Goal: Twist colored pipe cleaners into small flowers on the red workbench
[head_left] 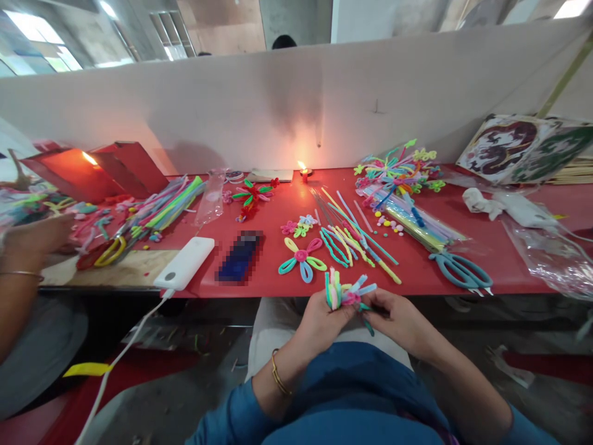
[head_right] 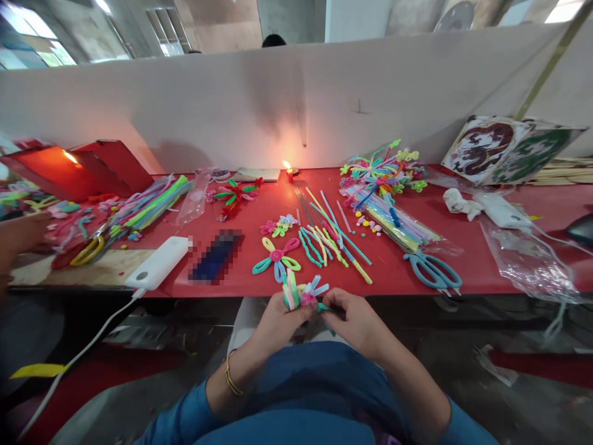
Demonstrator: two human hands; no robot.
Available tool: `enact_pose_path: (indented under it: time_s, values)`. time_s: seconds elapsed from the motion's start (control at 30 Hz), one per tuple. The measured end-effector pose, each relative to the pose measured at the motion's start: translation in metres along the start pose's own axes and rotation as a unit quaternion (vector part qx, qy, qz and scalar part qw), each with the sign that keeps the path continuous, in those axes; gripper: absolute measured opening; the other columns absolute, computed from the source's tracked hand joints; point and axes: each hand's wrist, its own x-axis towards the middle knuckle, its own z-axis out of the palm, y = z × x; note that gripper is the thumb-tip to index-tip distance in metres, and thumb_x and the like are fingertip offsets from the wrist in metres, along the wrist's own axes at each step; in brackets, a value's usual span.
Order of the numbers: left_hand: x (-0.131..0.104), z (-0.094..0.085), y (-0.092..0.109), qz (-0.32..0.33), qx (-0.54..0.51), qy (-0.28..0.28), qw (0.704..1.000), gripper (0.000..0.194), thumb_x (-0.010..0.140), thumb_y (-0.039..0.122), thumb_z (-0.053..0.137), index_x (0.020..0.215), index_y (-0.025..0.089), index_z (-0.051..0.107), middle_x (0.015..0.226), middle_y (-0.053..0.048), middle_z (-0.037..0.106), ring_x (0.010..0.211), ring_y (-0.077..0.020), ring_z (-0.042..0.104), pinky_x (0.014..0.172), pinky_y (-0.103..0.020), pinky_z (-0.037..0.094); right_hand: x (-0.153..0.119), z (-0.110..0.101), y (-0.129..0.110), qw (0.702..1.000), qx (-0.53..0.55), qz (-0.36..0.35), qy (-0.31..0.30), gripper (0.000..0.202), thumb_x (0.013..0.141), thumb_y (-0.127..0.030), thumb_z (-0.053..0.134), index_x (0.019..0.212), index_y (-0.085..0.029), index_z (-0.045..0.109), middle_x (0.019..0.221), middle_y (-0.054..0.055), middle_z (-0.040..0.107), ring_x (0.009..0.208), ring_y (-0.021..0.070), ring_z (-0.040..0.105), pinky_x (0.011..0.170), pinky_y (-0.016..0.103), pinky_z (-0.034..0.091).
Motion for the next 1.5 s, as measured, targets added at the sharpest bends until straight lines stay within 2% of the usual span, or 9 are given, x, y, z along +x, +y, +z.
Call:
enact_pose_path:
  time_s: [0.13, 0.27, 0.47, 0.67, 0.8, 0.97, 1.07, 1.27, 1.5]
  values:
    - [0.004, 0.007, -0.008, -0.052, -0.057, 0.074, 0.994, 0.02, 0.067, 0.032, 0.061, 0.059, 0.015, 0.055, 0.052, 0.003, 0.048, 0.05, -0.009, 0.042, 0.049, -0.022, 0.033, 0.0, 0.007, 0.007, 0.977, -0.164, -0.095, 0.094, 0.012, 0.075, -0.018, 0.045, 0.077, -0.021, 0.057, 0.074, 0.005, 0.065, 0.069, 0.0192, 0.06, 0.064, 0.031, 0.044]
    - [0.006, 0.013, -0.011, -0.143, -0.191, 0.093, 0.967, 0.022, 0.059, 0.033, 0.066, 0.058, 0.014, 0.056, 0.051, 0.003, 0.05, 0.046, -0.0085, 0.046, 0.047, -0.021, 0.034, 0.001, 0.011, 0.014, 0.951, -0.195, -0.189, 0.146, 0.017, 0.078, -0.019, 0.045, 0.075, -0.023, 0.061, 0.082, 0.009, 0.068, 0.08, 0.0215, 0.061, 0.073, 0.033, 0.045]
    - [0.003, 0.012, -0.008, -0.123, -0.211, 0.072, 0.967, 0.022, 0.059, 0.032, 0.07, 0.066, 0.013, 0.061, 0.053, 0.002, 0.053, 0.046, -0.0066, 0.045, 0.047, -0.02, 0.034, 0.002, 0.01, 0.008, 0.996, 0.016, -0.039, 0.084, 0.007, 0.075, -0.026, 0.051, 0.071, -0.022, 0.054, 0.066, 0.002, 0.064, 0.062, 0.0167, 0.059, 0.061, 0.029, 0.046]
    - [0.0, 0.007, -0.005, -0.093, -0.161, 0.002, 0.983, 0.02, 0.062, 0.032, 0.068, 0.061, 0.014, 0.059, 0.052, 0.001, 0.054, 0.05, -0.0093, 0.049, 0.049, -0.022, 0.037, 0.002, 0.01, 0.002, 0.96, 0.269, 0.07, -0.024, 0.022, 0.069, -0.037, 0.061, 0.068, -0.019, 0.049, 0.06, -0.002, 0.059, 0.05, 0.0111, 0.053, 0.049, 0.025, 0.043]
    - [0.001, 0.007, -0.009, -0.062, -0.108, 0.037, 0.992, 0.024, 0.064, 0.035, 0.066, 0.059, 0.014, 0.056, 0.051, 0.002, 0.052, 0.049, -0.0082, 0.046, 0.048, -0.02, 0.035, 0.002, 0.013, 0.004, 0.974, 0.218, 0.065, 0.008, 0.017, 0.073, -0.036, 0.056, 0.072, -0.02, 0.05, 0.061, -0.002, 0.057, 0.052, 0.0122, 0.052, 0.051, 0.026, 0.044]
    - [0.003, 0.013, -0.012, -0.085, -0.125, 0.107, 0.983, 0.028, 0.06, 0.04, 0.068, 0.06, 0.015, 0.055, 0.05, 0.004, 0.048, 0.046, -0.0075, 0.044, 0.044, -0.02, 0.032, -0.001, 0.015, 0.006, 0.988, -0.034, -0.044, 0.145, 0.009, 0.078, -0.028, 0.049, 0.075, -0.023, 0.056, 0.072, 0.002, 0.06, 0.068, 0.0174, 0.056, 0.065, 0.029, 0.042]
    - [0.004, 0.015, -0.008, -0.094, -0.159, 0.094, 0.978, 0.029, 0.058, 0.04, 0.068, 0.058, 0.015, 0.055, 0.05, 0.003, 0.049, 0.044, -0.0073, 0.043, 0.042, -0.02, 0.031, -0.001, 0.018, 0.007, 0.984, -0.016, -0.036, 0.173, 0.011, 0.079, -0.031, 0.048, 0.075, -0.023, 0.055, 0.07, 0.002, 0.06, 0.066, 0.0173, 0.056, 0.062, 0.028, 0.042]
    - [0.004, 0.013, -0.008, -0.079, -0.141, 0.069, 0.984, 0.028, 0.058, 0.039, 0.07, 0.056, 0.015, 0.056, 0.05, 0.002, 0.05, 0.047, -0.0083, 0.044, 0.046, -0.02, 0.034, 0.005, 0.023, 0.007, 0.969, 0.22, 0.063, 0.089, 0.02, 0.076, -0.042, 0.05, 0.073, -0.022, 0.047, 0.049, -0.006, 0.043, 0.042, 0.0086, 0.037, 0.04, 0.021, 0.03]
    - [0.001, 0.001, -0.006, 0.026, 0.025, 0.066, 0.997, 0.025, 0.071, 0.037, 0.06, 0.057, 0.017, 0.054, 0.053, 0.003, 0.045, 0.052, -0.0095, 0.04, 0.051, -0.022, 0.032, 0.004, 0.015, 0.0, 0.975, 0.197, 0.1, 0.016, 0.028, 0.078, -0.046, 0.048, 0.067, -0.02, 0.048, 0.041, -0.009, 0.032, 0.038, 0.0066, 0.026, 0.038, 0.02, 0.022]
